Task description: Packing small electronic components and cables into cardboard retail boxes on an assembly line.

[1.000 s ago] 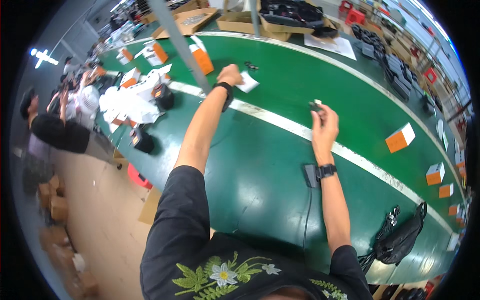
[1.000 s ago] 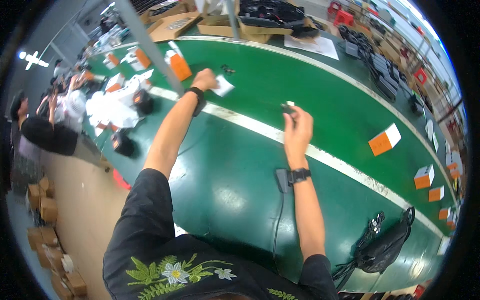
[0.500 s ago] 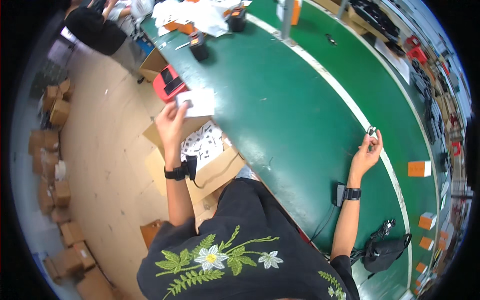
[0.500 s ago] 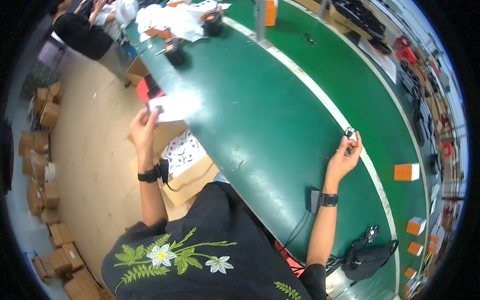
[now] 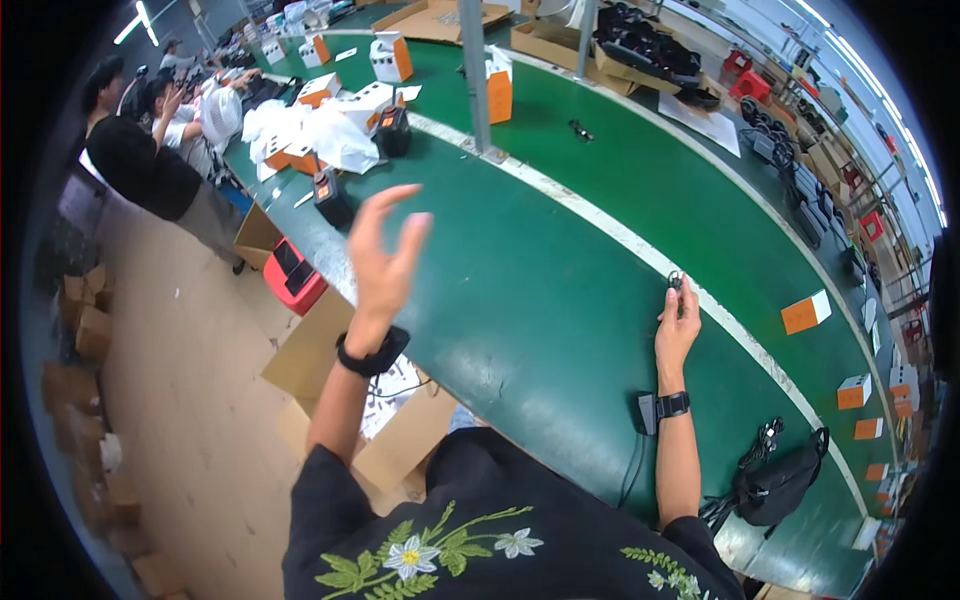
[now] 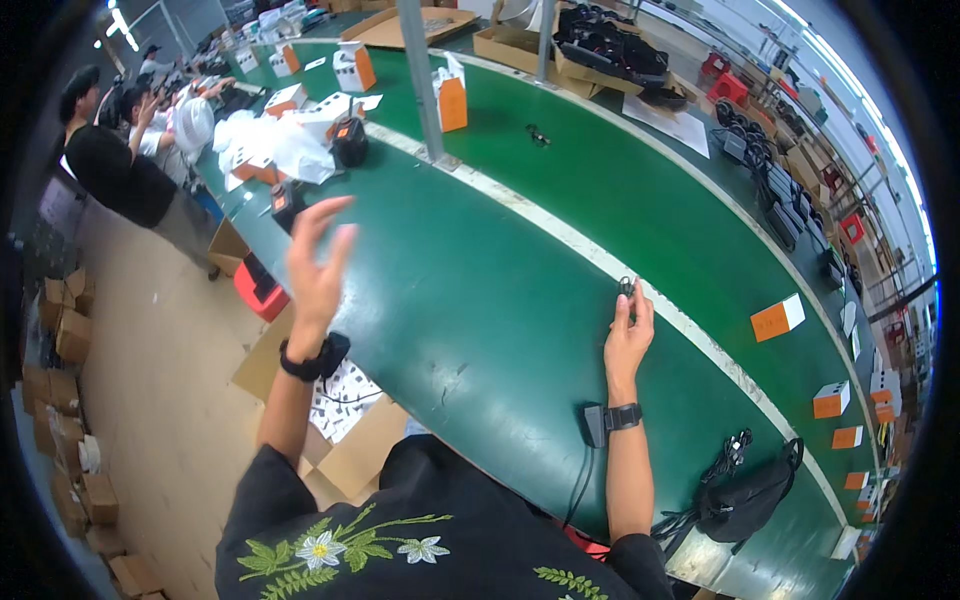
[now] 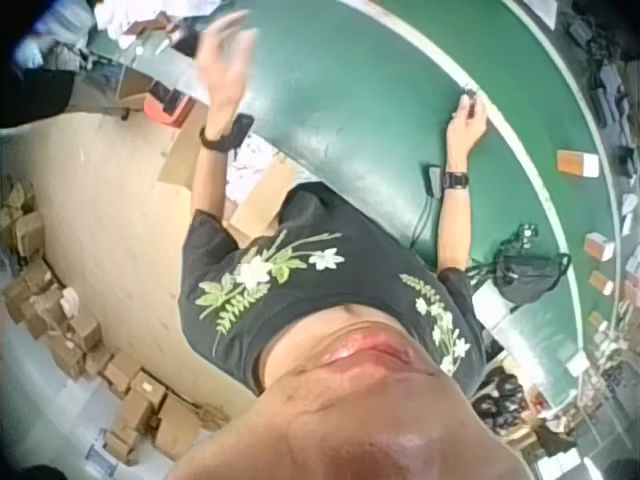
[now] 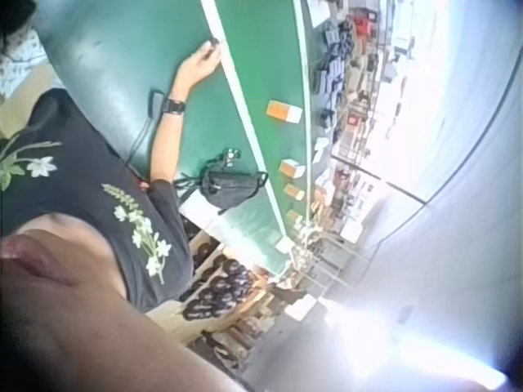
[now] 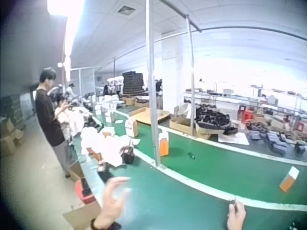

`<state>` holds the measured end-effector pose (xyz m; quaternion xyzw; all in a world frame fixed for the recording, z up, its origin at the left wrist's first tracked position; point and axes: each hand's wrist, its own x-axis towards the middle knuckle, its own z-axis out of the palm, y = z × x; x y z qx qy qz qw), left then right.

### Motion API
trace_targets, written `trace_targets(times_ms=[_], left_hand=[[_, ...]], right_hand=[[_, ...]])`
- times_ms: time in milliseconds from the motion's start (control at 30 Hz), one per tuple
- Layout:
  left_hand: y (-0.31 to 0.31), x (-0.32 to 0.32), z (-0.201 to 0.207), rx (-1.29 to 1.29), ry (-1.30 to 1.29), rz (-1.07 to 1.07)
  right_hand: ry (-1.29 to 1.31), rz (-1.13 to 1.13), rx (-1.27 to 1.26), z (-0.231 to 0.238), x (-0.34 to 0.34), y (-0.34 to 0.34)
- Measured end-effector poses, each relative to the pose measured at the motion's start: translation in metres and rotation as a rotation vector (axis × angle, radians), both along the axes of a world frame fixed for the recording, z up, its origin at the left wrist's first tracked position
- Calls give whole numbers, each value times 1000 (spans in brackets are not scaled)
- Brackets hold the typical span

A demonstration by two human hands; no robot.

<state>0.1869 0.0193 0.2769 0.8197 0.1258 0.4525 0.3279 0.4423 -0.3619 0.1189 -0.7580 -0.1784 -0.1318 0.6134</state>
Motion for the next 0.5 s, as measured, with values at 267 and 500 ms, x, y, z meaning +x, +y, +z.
trace_targets(times_ms=[267, 500], left_hand=[[50, 306, -51, -267, 263, -149], [144, 447, -87, -201, 41, 667]], right_hand=[[66, -38, -14, -3, -5, -5], [185, -15, 67, 6, -5, 6]])
